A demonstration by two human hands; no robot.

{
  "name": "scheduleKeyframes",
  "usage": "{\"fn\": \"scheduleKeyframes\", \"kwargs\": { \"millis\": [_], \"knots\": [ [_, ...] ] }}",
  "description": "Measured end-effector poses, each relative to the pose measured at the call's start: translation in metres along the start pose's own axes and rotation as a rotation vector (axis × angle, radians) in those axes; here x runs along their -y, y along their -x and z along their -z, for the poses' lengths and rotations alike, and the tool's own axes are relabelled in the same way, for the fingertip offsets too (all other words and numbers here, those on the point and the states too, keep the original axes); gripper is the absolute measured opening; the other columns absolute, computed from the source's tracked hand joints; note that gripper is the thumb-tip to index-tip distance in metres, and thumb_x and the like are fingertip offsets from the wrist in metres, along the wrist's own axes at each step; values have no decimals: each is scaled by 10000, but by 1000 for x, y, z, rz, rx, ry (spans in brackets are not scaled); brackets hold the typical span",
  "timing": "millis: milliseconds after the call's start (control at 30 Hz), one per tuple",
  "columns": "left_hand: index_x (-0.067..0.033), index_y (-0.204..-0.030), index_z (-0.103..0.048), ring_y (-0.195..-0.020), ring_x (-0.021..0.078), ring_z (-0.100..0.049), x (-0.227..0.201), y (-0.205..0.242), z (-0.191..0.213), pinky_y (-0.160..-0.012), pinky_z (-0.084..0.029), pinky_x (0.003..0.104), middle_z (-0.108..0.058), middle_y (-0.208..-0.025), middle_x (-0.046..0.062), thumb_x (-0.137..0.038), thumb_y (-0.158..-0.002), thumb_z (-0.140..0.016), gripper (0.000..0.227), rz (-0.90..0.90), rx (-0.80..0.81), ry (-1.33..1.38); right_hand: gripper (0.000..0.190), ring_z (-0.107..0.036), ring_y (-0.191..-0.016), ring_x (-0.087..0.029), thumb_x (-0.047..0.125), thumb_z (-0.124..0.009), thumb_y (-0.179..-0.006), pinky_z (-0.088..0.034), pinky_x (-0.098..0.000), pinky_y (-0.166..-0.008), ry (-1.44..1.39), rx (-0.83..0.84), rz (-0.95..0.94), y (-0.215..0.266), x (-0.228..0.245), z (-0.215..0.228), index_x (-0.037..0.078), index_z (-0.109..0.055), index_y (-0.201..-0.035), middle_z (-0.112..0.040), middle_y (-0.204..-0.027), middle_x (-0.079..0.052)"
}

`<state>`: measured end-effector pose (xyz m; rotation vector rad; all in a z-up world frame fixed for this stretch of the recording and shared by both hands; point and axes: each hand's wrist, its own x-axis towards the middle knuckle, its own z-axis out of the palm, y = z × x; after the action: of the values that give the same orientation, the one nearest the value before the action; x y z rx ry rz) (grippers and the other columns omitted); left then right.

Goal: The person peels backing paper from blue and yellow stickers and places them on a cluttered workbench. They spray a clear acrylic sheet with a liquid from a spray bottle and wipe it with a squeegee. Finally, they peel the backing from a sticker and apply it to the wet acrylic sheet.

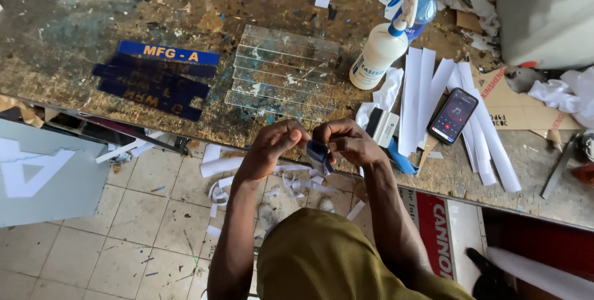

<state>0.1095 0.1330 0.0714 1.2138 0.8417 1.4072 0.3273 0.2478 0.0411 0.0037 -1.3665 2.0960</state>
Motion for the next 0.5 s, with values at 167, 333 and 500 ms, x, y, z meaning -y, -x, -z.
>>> {"fn": "scheduleKeyframes", "kwargs": {
  "millis": [167, 333, 500],
  "knots": [
    [-1, -1113, -786, -932, 183, -687, -4, 1, 1, -895, -563, 384, -726, -939, 135, -204, -1140, -717, 216, -66, 9, 33, 146, -716, -586, -232, -7, -723, -855, -664, -349, -483, -30, 23, 0, -10, -2, 5, -149, -690, -850, -604, -733, -171],
    [6, -1073, -778, -851, 132, -591, -32, 2, -3, -790, -530, 325, -648, -884, 92, -94, -1112, -752, 110, -105, 3, 23, 150, -687, -554, -223, -8, -723, -862, -660, -347, -472, -45, 70, 11, -26, 6, -7, -152, -687, -846, -594, -723, -179],
    [13, -1021, -779, -796, 120, -552, -40, 5, -4, -729, -497, 306, -598, -835, 68, -61, -1095, -751, 108, -118, -23, 17, 165, -716, -540, -226, 5, -729, -870, -635, -330, -453, -56, 97, 30, -36, 4, -13, -151, -687, -834, -627, -708, -184]
  ]
}}
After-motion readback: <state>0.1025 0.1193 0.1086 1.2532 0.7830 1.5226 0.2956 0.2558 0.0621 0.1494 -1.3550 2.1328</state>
